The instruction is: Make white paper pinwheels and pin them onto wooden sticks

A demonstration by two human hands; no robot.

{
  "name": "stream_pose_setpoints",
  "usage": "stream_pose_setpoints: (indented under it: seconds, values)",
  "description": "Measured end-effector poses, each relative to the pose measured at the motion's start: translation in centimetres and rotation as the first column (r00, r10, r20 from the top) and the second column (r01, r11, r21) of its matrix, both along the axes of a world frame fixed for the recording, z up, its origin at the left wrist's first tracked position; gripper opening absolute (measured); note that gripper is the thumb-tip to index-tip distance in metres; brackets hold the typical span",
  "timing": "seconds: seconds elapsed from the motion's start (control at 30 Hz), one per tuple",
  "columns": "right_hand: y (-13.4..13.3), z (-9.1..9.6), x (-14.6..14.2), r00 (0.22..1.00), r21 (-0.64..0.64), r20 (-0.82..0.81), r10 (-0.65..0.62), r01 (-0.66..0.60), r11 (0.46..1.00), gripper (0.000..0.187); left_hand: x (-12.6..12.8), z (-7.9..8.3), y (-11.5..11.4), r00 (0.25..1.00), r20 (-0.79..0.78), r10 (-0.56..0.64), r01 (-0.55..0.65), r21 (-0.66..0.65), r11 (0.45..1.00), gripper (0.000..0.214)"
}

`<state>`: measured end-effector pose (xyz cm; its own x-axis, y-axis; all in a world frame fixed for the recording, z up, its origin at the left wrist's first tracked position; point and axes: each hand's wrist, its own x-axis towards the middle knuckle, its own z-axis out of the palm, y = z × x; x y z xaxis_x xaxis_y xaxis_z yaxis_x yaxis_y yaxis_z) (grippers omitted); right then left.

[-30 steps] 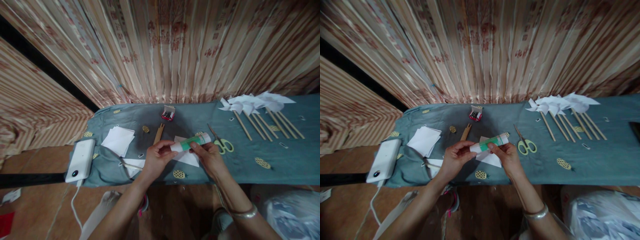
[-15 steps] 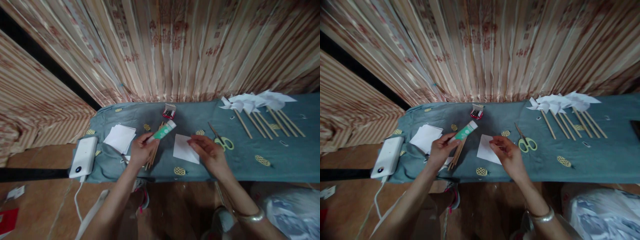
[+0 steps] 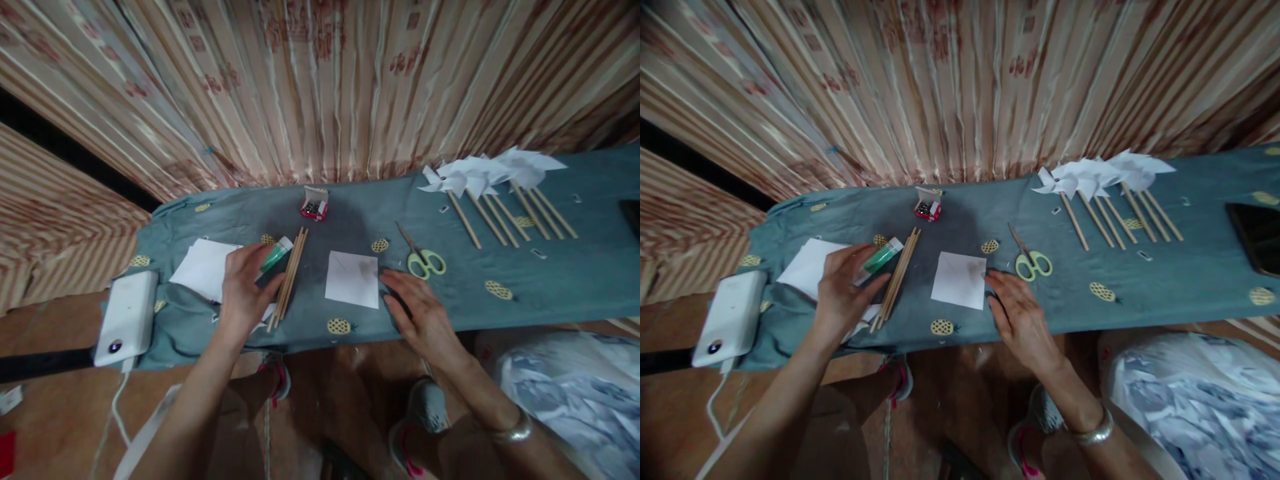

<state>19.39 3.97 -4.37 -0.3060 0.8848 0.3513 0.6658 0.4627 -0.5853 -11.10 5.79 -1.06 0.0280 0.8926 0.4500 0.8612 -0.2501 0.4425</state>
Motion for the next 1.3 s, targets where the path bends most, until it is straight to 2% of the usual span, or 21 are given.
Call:
stream_pose_setpoints:
  seconds: [0.07,0.13,0.23,0.53,0.8,0.97,1.07,1.3]
  values:
    - [0.0,0.1,-0.2,0.999,-0.008,0.004,0.034,-0.034,0.999,0.039,3.1,0.0,-0.9,0.976,-0.003,-0.219,0.219,-0.003,0.976,0.027]
    - [0.0,0.0,-0.4,0.997,-0.021,0.010,0.077,-0.077,0.997,0.041,6.0,-0.4,-1.6,0.924,0.011,-0.382,0.382,-0.060,0.922,0.022]
    - [0.0,-0.1,-0.4,0.991,-0.052,0.042,0.124,-0.122,0.991,0.044,8.8,-1.3,-2.0,0.889,-0.001,-0.459,0.455,-0.129,0.881,0.022]
    - [0.0,-0.1,-0.1,0.983,-0.052,0.114,0.144,-0.139,0.989,0.044,9.9,-2.3,-1.3,0.868,-0.074,-0.490,0.476,-0.154,0.866,0.015]
    - [0.1,0.2,-0.2,0.992,-0.075,0.033,0.118,-0.116,0.990,0.041,10.4,-2.0,-1.6,0.867,-0.166,-0.470,0.448,-0.150,0.881,0.018]
    - [-0.1,1.3,-0.1,0.990,-0.129,-0.068,0.123,-0.131,0.983,0.040,10.1,-2.0,-2.4,0.872,-0.086,-0.483,0.471,-0.128,0.873,0.014]
    - [-0.5,1.6,-0.1,0.987,-0.184,-0.098,0.127,-0.143,0.972,0.029,9.7,-2.0,-3.3,0.853,-0.010,-0.521,0.516,-0.129,0.847,0.013]
    - [-0.8,0.5,-0.4,0.989,-0.183,-0.119,0.088,-0.109,0.977,0.007,9.7,-2.4,-4.0,0.845,0.088,-0.527,0.534,-0.129,0.835,0.012]
